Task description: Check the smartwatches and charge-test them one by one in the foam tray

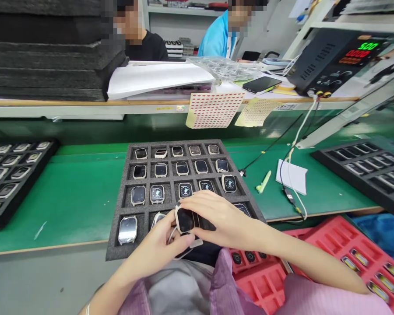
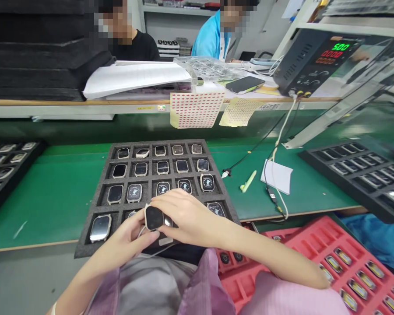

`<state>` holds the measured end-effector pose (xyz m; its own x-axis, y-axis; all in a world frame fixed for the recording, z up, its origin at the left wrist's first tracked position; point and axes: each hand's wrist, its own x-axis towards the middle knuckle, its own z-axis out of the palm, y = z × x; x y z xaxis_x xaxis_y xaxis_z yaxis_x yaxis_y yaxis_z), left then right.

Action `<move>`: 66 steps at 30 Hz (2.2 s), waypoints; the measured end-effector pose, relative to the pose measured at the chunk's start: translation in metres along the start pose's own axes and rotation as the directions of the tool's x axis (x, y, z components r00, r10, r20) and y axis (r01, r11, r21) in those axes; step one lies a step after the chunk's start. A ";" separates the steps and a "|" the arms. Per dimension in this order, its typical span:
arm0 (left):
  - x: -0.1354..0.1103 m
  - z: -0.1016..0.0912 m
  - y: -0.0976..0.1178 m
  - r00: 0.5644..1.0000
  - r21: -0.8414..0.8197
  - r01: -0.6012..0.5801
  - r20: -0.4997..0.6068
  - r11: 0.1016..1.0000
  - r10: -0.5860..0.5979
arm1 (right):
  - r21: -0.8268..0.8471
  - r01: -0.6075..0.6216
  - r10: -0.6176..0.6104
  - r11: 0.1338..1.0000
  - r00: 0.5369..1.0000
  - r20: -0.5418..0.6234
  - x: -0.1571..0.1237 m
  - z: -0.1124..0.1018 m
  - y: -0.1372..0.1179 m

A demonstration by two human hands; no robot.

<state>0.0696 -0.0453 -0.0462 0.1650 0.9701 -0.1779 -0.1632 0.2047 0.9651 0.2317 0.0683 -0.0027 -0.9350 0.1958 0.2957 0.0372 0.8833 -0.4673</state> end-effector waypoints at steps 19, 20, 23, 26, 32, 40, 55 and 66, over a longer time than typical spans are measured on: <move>0.000 0.001 -0.002 0.996 -0.131 -0.077 -0.065 0.988 0.069 | 0.065 -0.057 0.057 0.996 0.998 0.002 -0.002 0.008 -0.009; 0.000 0.001 -0.002 0.995 -0.137 -0.081 -0.064 0.987 0.072 | 0.060 -0.065 0.065 0.996 0.998 -0.003 -0.001 0.010 -0.010; 0.000 0.001 -0.001 0.996 -0.131 -0.075 -0.066 0.989 0.066 | 0.054 -0.097 0.098 0.994 0.995 -0.020 0.000 0.013 -0.011; 0.001 0.002 0.000 0.996 -0.113 -0.069 -0.066 0.991 0.061 | 0.059 -0.130 0.133 0.990 0.990 -0.048 -0.001 0.014 -0.012; 0.001 0.003 0.000 0.996 -0.057 -0.076 -0.058 0.995 0.073 | 0.060 -0.140 0.144 0.988 0.987 -0.067 -0.004 0.016 -0.011; -0.003 0.002 0.005 0.996 -0.127 -0.073 -0.057 0.989 0.066 | 0.070 -0.103 0.109 0.992 0.991 -0.082 -0.003 0.018 -0.012; -0.002 0.002 0.005 0.998 -0.099 -0.033 -0.062 0.995 0.027 | 0.184 -0.087 0.097 0.979 0.994 -0.045 -0.007 0.018 -0.004; 0.000 0.004 0.001 0.998 0.091 -0.049 -0.023 0.995 0.051 | 0.139 -0.057 0.068 0.989 0.995 -0.069 -0.015 0.019 -0.004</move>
<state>0.0735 -0.0460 -0.0441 0.1339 0.9821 -0.1324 -0.0819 0.1441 0.9862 0.2383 0.0536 -0.0213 -0.9038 0.2840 0.3202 0.0414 0.8026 -0.5950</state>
